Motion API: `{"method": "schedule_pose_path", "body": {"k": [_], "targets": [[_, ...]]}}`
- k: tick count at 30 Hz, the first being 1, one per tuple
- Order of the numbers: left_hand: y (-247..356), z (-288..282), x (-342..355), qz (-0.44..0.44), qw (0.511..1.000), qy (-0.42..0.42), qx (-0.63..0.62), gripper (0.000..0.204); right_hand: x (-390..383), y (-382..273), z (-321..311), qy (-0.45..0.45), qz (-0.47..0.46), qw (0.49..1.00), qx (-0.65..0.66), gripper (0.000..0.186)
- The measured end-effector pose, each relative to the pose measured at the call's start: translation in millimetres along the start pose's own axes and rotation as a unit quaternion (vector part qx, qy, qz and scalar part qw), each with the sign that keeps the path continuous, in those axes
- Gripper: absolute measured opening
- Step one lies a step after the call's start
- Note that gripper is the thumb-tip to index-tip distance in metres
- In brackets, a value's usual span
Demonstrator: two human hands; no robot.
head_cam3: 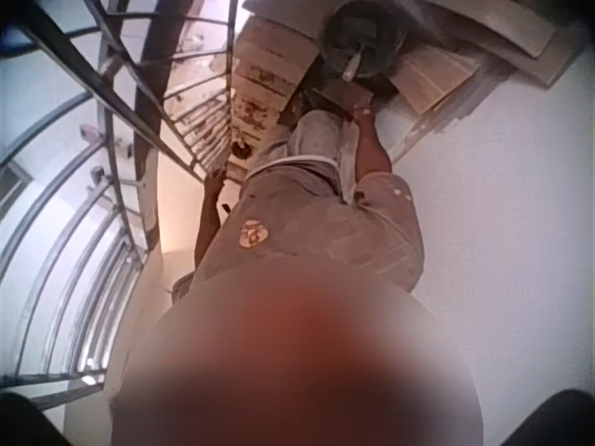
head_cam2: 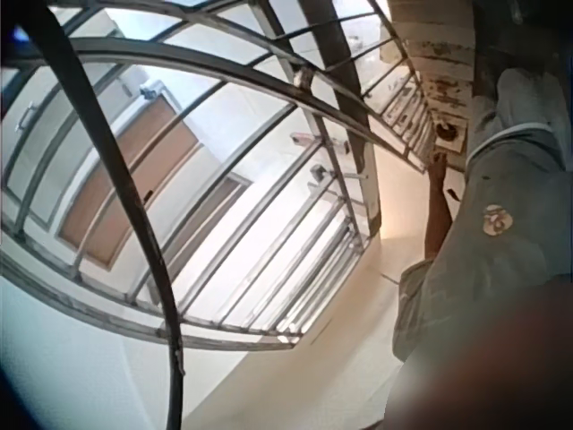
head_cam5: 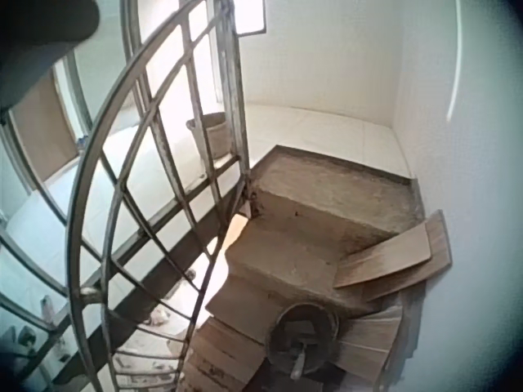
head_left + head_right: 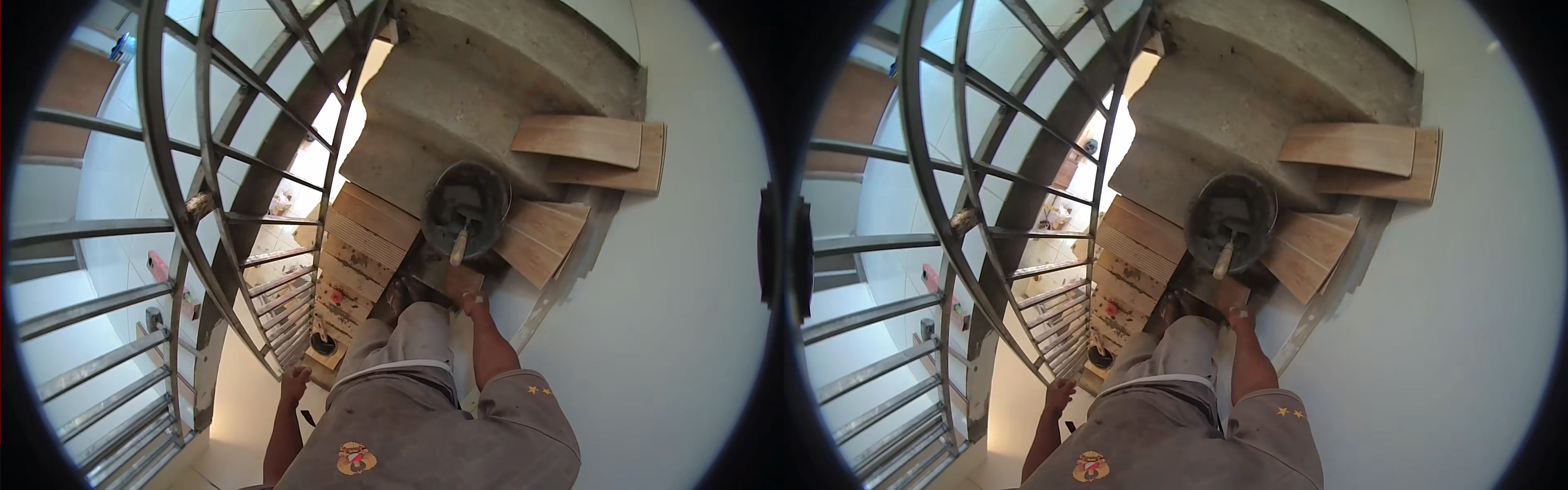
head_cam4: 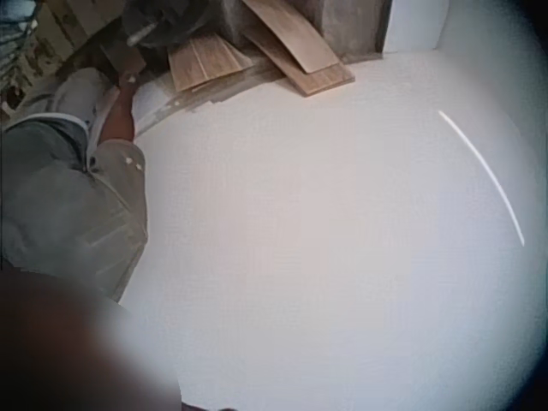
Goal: Applying mortar and placing wooden-textured tiles onto concrete stairs.
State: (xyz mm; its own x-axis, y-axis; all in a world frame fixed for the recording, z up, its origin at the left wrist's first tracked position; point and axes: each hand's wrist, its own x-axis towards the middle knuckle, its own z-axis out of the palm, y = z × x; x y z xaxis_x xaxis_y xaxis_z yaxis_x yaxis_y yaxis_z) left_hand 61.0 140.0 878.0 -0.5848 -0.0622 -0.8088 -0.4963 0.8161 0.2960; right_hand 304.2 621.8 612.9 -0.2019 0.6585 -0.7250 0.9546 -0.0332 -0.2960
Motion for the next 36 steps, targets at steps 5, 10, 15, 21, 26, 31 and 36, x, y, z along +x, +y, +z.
{"method": "schedule_pose_path", "body": {"k": [5, 10, 15, 21, 26, 31, 36], "targets": [[63, -7, 47, 0.145, 0.989, -0.001, 0.038, 0.033, 37, 79, 4, 0.094, 0.140, 0.979, 0.115, 0.043], [57, -30, 32, 0.139, 0.990, 0.038, 0.001, 0.035, 0, 14, 4, 0.010, 0.215, 0.918, 0.332, 0.044], [32, 3, 56, 0.154, 0.984, -0.067, 0.062, 0.030, -20, 28, -20, 0.131, 0.141, 0.974, 0.116, 0.057], [-11, 27, 101, 0.037, 0.991, -0.125, 0.019, 0.038, -107, 1, -68, 0.232, 0.026, 0.968, 0.094, 0.053], [-5, 51, 134, 0.005, 0.987, -0.158, -0.005, 0.039, -168, -77, -155, 0.368, -0.035, 0.913, 0.169, 0.037], [24, 58, 189, 0.088, 0.982, -0.163, -0.042, 0.035, -160, -138, -240, 0.480, -0.010, 0.872, 0.095, 0.042], [75, 92, 158, 0.141, 0.976, -0.148, -0.074, 0.030, -144, -117, -251, 0.442, 0.085, 0.893, 0.028, 0.048]]}}
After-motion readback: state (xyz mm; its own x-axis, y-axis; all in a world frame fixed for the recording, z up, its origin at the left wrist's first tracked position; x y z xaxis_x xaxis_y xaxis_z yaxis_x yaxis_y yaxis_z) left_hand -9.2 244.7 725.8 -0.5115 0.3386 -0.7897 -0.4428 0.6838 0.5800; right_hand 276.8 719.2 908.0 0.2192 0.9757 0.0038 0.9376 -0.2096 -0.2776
